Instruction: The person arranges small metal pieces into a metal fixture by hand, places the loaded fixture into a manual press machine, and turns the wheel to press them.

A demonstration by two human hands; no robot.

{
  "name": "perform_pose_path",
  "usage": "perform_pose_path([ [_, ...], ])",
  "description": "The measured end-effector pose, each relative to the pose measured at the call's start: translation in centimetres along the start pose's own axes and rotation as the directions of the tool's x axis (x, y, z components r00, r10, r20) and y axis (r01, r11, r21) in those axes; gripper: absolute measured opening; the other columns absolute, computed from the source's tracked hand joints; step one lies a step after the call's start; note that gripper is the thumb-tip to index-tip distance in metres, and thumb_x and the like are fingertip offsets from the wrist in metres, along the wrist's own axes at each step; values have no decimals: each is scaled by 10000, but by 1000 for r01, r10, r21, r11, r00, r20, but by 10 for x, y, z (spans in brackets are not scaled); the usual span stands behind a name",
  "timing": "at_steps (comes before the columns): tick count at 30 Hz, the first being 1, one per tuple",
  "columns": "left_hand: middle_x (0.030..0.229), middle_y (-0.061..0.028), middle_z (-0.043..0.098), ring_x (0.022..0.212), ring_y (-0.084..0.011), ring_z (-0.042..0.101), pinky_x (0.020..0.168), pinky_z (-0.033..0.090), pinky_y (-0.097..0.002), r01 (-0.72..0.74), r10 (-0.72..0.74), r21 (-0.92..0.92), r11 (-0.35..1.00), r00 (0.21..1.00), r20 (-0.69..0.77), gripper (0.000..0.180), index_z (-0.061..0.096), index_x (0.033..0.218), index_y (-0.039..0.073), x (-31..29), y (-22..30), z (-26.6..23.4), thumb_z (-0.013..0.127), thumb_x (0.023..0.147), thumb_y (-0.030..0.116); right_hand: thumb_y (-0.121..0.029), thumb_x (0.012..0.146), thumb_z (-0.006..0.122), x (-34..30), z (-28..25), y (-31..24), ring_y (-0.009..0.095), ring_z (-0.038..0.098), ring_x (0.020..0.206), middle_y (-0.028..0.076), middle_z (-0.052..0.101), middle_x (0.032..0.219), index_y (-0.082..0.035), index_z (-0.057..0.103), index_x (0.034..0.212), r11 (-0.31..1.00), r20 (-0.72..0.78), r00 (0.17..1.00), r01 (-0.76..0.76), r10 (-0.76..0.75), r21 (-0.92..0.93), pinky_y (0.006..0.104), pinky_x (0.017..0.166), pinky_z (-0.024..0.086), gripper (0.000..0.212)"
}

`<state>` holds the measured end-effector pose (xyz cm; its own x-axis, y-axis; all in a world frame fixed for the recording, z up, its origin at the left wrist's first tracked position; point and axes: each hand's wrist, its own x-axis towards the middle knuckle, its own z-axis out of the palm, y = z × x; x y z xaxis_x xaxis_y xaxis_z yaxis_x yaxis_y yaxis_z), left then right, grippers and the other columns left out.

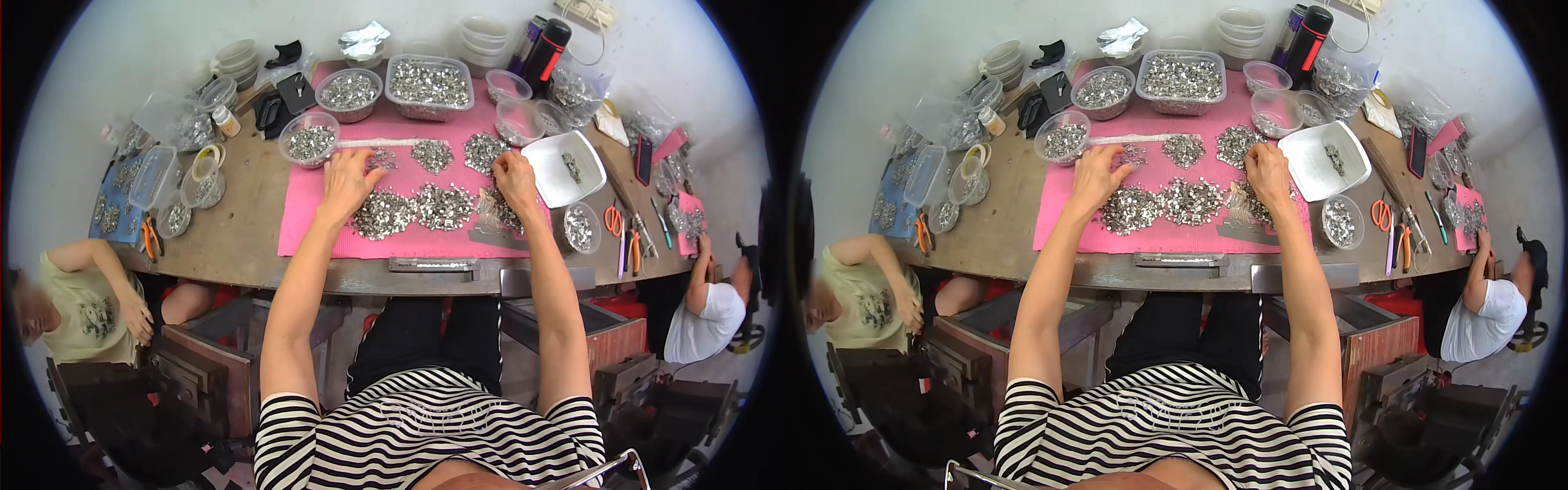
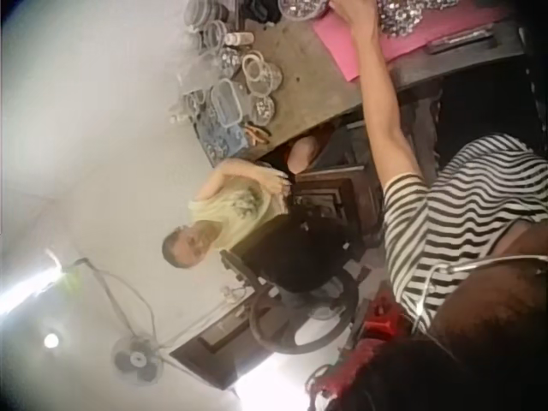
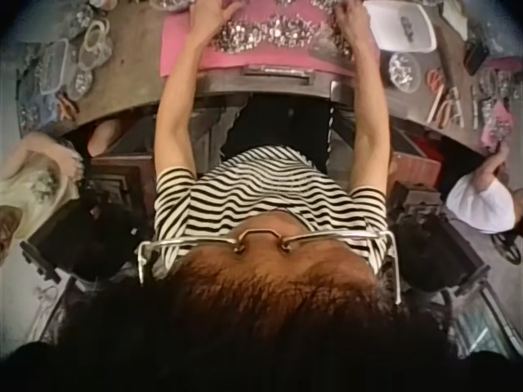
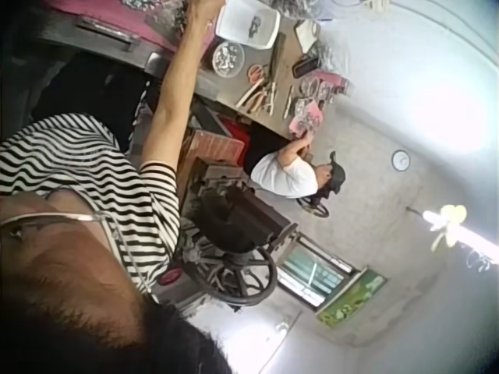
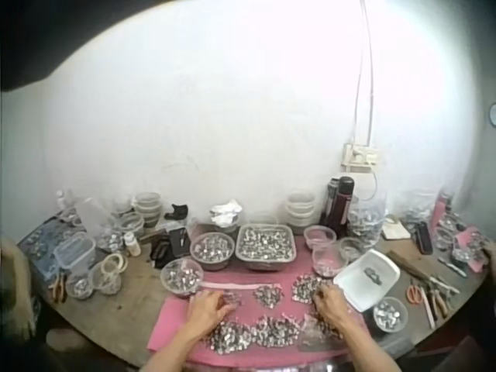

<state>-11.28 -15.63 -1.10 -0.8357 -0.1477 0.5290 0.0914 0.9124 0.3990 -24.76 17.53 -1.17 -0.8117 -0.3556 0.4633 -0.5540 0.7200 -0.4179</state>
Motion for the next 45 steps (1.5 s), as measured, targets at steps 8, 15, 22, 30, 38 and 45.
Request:
perform_pose_path([
  [8,838,-139,689,825,-348,650,765,504,-481,15,-12,-41,999,997,76,180,730,936,72,12,-4,8,766,849,226,-113,851,700,1,-1,2,392,652,880,197,692,901,-10,707,880,1000,-35,999,15,-15,-15,494,812,513,108],
  [15,793,-163,701,766,-320,681,716,519,-427,127,-142,-331,935,990,-22,111,702,879,9,16,-6,3,716,880,120,-111,822,711,-5,-29,-24,344,677,811,129,723,848,-41,744,819,990,-94,987,128,-134,-62,463,746,522,78],
  [22,851,-137,697,828,-306,662,756,510,-420,-5,78,-396,918,983,168,96,698,896,24,-18,60,-27,691,898,119,-72,815,731,-98,-71,-74,330,657,716,155,688,743,9,718,796,944,279,960,-105,14,313,432,686,512,84],
  [30,881,-110,643,924,-304,606,858,445,-428,-212,305,-295,931,899,313,68,721,907,48,-61,86,-13,718,868,104,-40,844,744,-123,-58,-65,298,623,825,109,662,834,-21,728,951,952,70,997,1,-23,307,413,764,490,110],
  [38,892,-125,654,873,-298,623,804,482,-398,-81,211,-411,908,936,281,61,654,966,19,-64,101,-39,661,908,35,-53,818,784,-129,-53,-70,281,609,802,99,617,832,-18,708,955,975,42,995,81,-92,209,394,736,488,160],
  [45,966,-127,666,881,-283,640,776,508,-368,109,37,-576,810,971,235,70,619,999,-4,-109,112,-39,637,933,6,-8,842,715,-123,-52,-74,309,620,816,123,612,826,-1,655,900,987,110,989,79,-95,141,421,742,493,84],
])
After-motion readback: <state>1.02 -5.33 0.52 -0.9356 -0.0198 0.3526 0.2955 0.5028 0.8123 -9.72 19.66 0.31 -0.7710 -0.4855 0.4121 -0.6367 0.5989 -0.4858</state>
